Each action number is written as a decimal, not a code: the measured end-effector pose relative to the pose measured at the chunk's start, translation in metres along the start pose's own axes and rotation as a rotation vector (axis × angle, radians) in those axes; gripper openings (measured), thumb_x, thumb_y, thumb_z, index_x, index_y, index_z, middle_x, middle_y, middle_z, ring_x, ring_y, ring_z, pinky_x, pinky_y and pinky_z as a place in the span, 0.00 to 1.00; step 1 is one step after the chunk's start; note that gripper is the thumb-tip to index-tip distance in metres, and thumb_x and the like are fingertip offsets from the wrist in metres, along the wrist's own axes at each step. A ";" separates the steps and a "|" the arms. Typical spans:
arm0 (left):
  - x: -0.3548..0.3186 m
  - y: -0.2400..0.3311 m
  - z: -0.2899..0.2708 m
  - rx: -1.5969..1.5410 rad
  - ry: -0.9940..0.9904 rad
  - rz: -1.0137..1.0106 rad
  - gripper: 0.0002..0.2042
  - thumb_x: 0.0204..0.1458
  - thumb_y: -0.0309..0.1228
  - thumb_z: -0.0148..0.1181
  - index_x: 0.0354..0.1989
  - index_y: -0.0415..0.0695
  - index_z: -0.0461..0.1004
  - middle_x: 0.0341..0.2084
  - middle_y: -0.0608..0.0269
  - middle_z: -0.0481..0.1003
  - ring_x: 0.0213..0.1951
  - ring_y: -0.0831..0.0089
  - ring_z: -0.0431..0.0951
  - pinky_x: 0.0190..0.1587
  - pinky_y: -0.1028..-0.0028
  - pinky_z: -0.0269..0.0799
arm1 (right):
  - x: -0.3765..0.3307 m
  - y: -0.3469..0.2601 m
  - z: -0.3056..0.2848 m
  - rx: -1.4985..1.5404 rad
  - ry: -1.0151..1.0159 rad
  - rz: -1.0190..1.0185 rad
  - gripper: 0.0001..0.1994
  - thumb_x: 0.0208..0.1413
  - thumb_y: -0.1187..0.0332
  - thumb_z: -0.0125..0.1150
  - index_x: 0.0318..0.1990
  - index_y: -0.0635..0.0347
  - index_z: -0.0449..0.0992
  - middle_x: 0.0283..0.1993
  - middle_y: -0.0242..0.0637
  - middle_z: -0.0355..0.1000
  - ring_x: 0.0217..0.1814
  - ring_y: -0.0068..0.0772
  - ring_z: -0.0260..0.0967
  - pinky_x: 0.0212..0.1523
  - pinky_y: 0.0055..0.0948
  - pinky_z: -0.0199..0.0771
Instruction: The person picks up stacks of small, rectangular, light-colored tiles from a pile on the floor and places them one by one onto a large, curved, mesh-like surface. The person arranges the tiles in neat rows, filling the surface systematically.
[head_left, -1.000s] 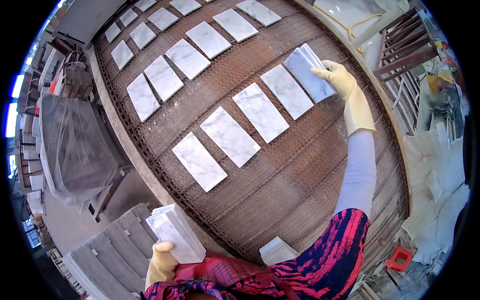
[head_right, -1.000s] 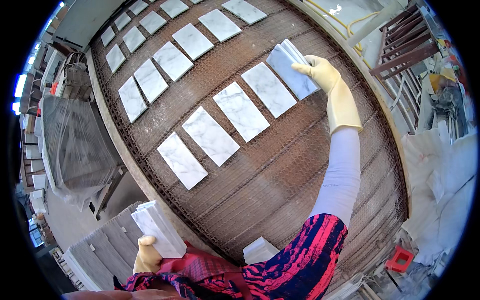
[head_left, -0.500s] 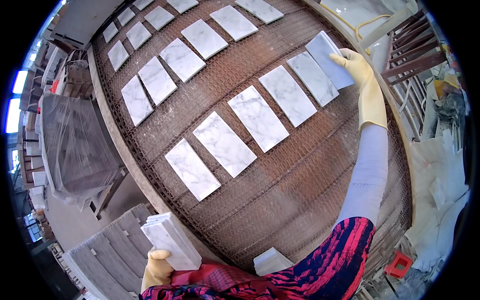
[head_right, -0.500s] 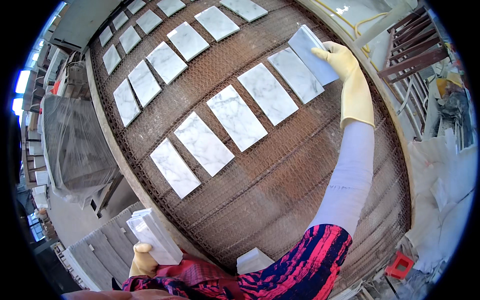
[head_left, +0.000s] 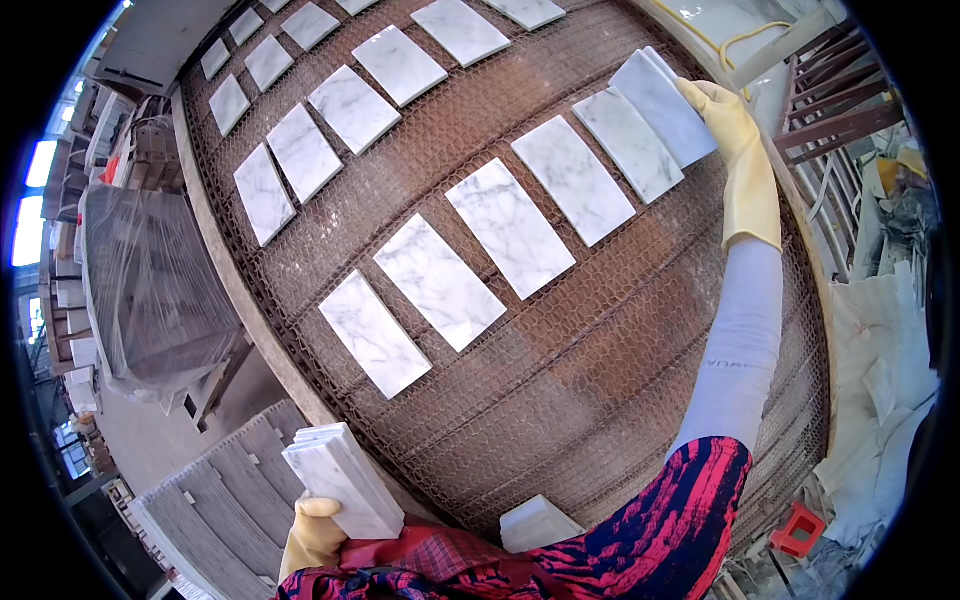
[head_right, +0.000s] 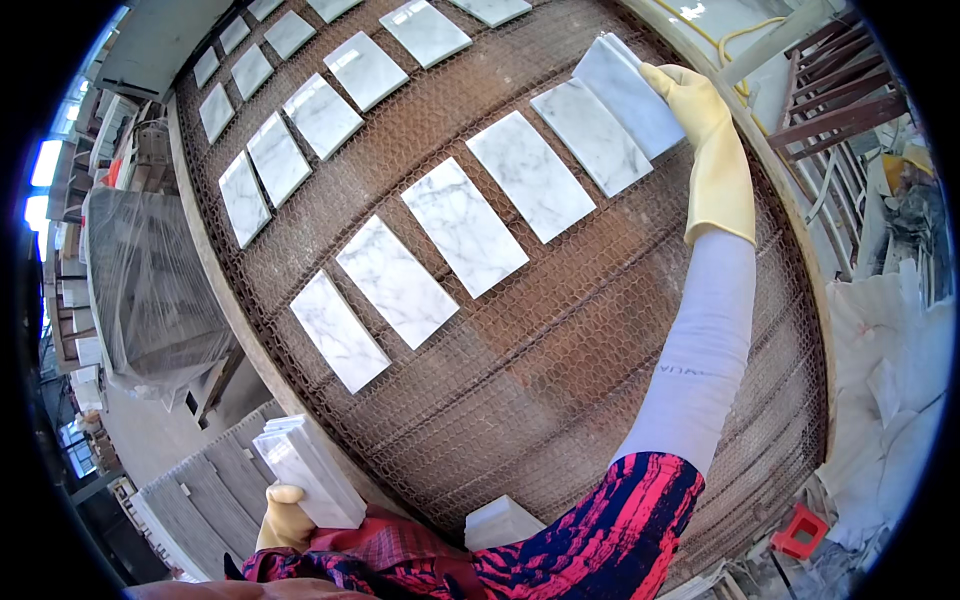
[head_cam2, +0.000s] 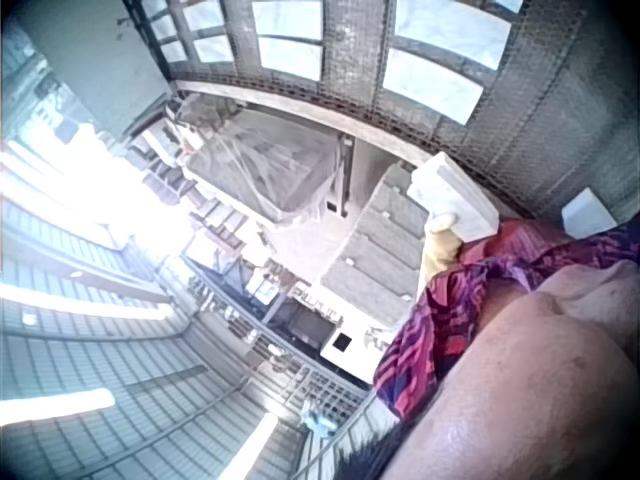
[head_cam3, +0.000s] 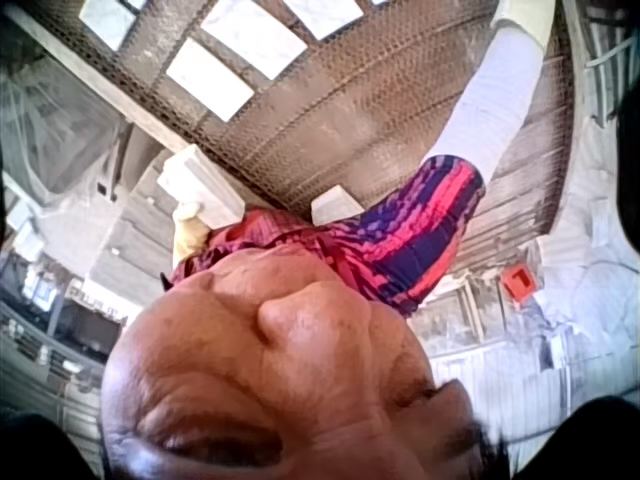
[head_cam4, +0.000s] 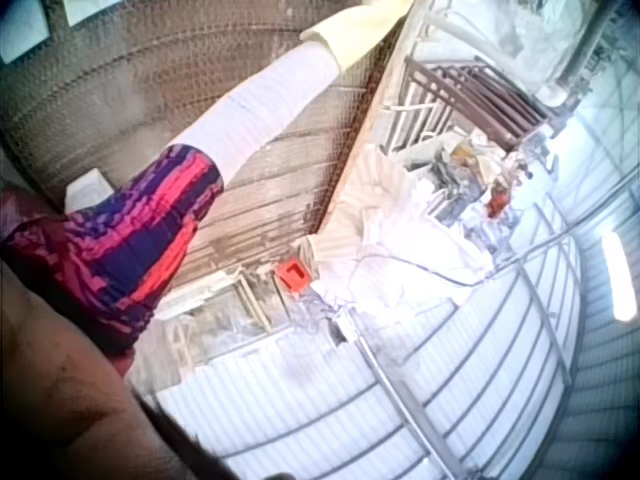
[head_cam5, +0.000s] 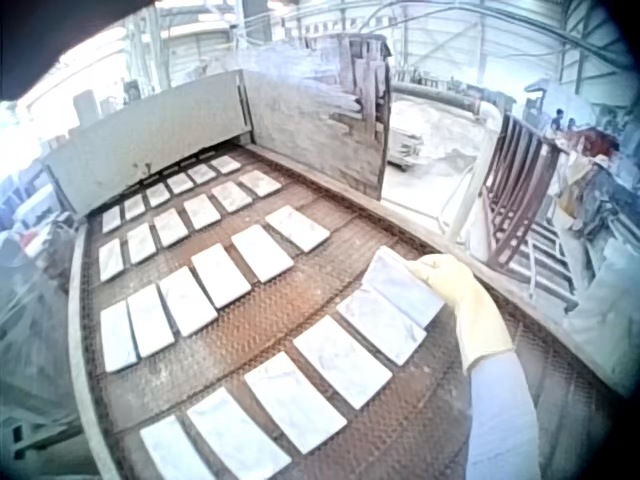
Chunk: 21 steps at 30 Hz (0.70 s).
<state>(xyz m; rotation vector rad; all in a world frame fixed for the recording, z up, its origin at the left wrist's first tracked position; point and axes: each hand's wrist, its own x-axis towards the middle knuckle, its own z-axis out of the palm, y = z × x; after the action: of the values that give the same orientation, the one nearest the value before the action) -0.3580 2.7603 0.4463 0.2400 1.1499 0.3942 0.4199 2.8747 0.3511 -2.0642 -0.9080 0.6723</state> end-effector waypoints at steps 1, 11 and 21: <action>-0.001 0.000 -0.001 0.004 0.003 -0.002 0.44 0.38 0.44 0.78 0.67 0.38 0.71 0.56 0.48 0.80 0.56 0.46 0.81 0.62 0.46 0.78 | -0.002 -0.001 0.000 -0.011 0.038 0.008 0.30 0.65 0.42 0.68 0.58 0.62 0.85 0.52 0.39 0.84 0.55 0.30 0.78 0.61 0.32 0.74; -0.002 -0.007 -0.003 0.001 -0.051 -0.011 0.44 0.36 0.43 0.76 0.66 0.36 0.71 0.54 0.45 0.80 0.55 0.43 0.81 0.61 0.44 0.78 | -0.107 0.019 -0.079 -0.338 0.506 -0.024 0.26 0.68 0.44 0.64 0.58 0.57 0.85 0.50 0.43 0.85 0.55 0.32 0.81 0.58 0.32 0.76; -0.014 -0.016 0.005 0.042 -0.140 -0.086 0.45 0.32 0.42 0.75 0.66 0.39 0.72 0.53 0.45 0.80 0.53 0.44 0.81 0.59 0.43 0.78 | -0.244 0.079 -0.082 0.039 0.085 0.260 0.19 0.69 0.52 0.68 0.53 0.59 0.86 0.45 0.30 0.84 0.47 0.23 0.78 0.54 0.29 0.75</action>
<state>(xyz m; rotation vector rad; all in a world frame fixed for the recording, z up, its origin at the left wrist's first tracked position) -0.3556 2.7399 0.4540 0.2499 1.0274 0.2732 0.3587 2.6135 0.3711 -2.1784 -0.5791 0.7252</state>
